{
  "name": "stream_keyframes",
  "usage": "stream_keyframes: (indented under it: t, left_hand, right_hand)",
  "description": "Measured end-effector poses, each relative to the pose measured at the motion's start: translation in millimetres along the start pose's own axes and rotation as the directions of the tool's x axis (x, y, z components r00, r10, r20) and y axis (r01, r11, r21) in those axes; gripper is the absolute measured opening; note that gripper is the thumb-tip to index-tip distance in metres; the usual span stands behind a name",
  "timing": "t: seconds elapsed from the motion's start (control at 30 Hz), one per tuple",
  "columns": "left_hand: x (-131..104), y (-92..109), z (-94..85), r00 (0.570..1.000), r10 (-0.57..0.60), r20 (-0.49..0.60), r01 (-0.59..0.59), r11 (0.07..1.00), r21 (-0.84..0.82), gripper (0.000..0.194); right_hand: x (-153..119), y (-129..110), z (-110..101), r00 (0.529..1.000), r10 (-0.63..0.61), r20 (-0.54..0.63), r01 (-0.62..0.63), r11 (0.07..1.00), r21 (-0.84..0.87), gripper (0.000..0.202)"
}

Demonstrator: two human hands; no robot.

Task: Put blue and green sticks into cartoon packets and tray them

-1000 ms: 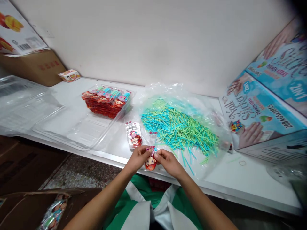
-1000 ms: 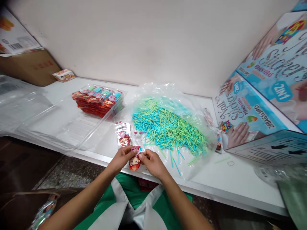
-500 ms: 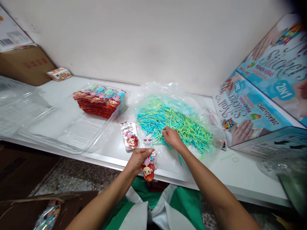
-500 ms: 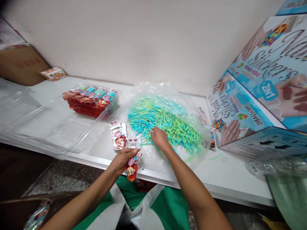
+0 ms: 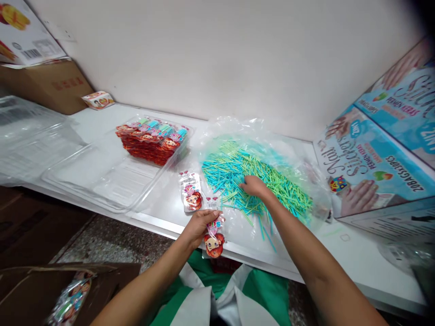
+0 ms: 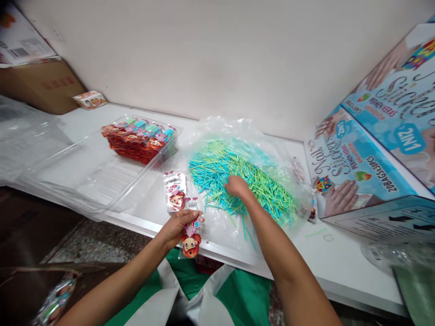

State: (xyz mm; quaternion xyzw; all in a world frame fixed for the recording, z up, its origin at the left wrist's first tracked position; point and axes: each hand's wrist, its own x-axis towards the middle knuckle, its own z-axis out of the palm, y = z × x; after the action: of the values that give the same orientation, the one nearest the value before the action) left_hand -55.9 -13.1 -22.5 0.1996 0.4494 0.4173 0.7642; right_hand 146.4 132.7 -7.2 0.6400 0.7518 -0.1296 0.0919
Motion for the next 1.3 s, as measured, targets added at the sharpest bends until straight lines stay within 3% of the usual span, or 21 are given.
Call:
stream_keyframes:
  t: [0.23, 0.6, 0.67, 0.77, 0.93, 1.1, 1.3]
  left_hand:
    - [3.2, 9.0, 6.4, 0.999, 0.012, -0.032, -0.010, 0.999, 0.044, 0.030]
    - [-0.8, 15.3, 20.1, 0.997, 0.033, -0.068, -0.025, 0.992, 0.120, 0.032]
    - [-1.2, 15.4, 21.9, 0.998, 0.034, -0.058, -0.027, 0.991, 0.128, 0.032]
    - [-0.9, 14.2, 22.7, 0.997, 0.041, -0.058, -0.033, 0.990, 0.140, 0.033]
    - [-0.8, 10.9, 19.7, 0.992, 0.121, -0.041, -0.111, 0.975, 0.194, 0.034]
    - [-2.6, 8.8, 19.8, 0.988, 0.149, 0.030, -0.152, 0.968, 0.197, 0.034]
    - [-2.0, 4.3, 19.9, 0.985, 0.152, 0.081, -0.164, 0.973, 0.165, 0.040]
  right_hand:
    - [-22.3, 26.2, 4.4, 0.996, 0.026, -0.085, -0.021, 0.998, 0.064, 0.042]
    - [-33.7, 32.3, -3.0, 0.959, 0.012, -0.282, 0.063, 0.965, 0.255, 0.034]
    - [-42.3, 26.6, 2.9, 0.954, 0.008, -0.301, 0.116, 0.913, 0.392, 0.033]
    - [-64.5, 11.6, 20.7, 0.920, 0.053, -0.388, 0.233, 0.721, 0.652, 0.031]
    - [-108.4, -20.0, 66.9, 0.892, 0.062, -0.447, 0.352, 0.525, 0.775, 0.028]
    - [-123.1, -30.6, 96.2, 0.911, 0.058, -0.408, 0.333, 0.478, 0.812, 0.024]
    - [-118.4, -26.5, 89.5, 0.910, 0.036, -0.414, 0.342, 0.500, 0.796, 0.024]
